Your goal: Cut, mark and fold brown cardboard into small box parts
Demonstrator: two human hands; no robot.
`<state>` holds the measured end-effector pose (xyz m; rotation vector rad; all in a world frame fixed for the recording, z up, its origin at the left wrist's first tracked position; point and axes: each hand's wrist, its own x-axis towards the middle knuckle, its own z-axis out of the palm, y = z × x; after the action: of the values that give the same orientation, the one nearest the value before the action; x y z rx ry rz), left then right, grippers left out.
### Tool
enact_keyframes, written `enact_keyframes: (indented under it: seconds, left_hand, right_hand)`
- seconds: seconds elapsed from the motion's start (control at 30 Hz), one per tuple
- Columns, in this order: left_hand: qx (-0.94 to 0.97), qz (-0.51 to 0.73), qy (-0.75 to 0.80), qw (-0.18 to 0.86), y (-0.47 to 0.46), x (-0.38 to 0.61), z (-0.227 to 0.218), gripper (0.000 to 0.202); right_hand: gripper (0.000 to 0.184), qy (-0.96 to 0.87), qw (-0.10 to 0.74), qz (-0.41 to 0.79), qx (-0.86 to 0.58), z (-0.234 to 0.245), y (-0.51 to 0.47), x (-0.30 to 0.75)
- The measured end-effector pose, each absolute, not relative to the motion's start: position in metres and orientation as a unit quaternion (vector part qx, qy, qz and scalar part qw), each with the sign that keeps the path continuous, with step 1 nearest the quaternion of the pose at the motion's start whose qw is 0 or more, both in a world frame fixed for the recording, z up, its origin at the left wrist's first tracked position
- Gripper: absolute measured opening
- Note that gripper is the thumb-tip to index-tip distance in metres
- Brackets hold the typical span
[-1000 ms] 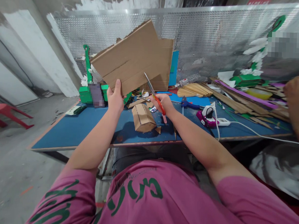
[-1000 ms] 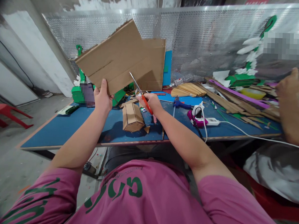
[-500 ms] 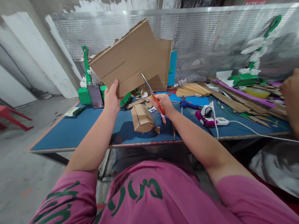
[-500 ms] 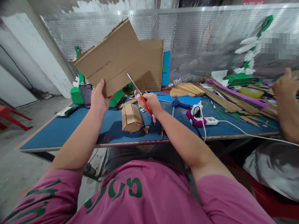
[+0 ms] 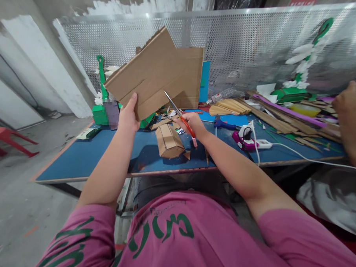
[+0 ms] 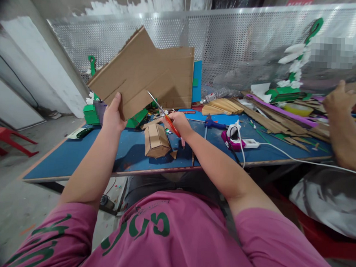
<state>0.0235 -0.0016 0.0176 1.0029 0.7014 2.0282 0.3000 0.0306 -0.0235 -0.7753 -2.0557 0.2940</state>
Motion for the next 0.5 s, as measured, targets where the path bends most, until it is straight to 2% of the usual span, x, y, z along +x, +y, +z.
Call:
enact_keyframes:
  seconds: [0.17, 0.3, 0.5]
  left_hand:
    - [0.375, 0.807, 0.295, 0.348, 0.006, 0.02, 0.011, 0.074]
    - [0.376, 0.81, 0.302, 0.334, 0.009, 0.019, 0.009, 0.069]
    - [0.409, 0.795, 0.297, 0.335, 0.007, 0.021, 0.009, 0.068]
  right_hand:
    - [0.071, -0.819, 0.438, 0.182, -0.323, -0.026, 0.033, 0.3]
    - [0.073, -0.811, 0.437, 0.227, -0.316, -0.028, 0.033, 0.3]
    - [0.066, -0.794, 0.425, 0.261, -0.347, -0.034, 0.039, 0.297]
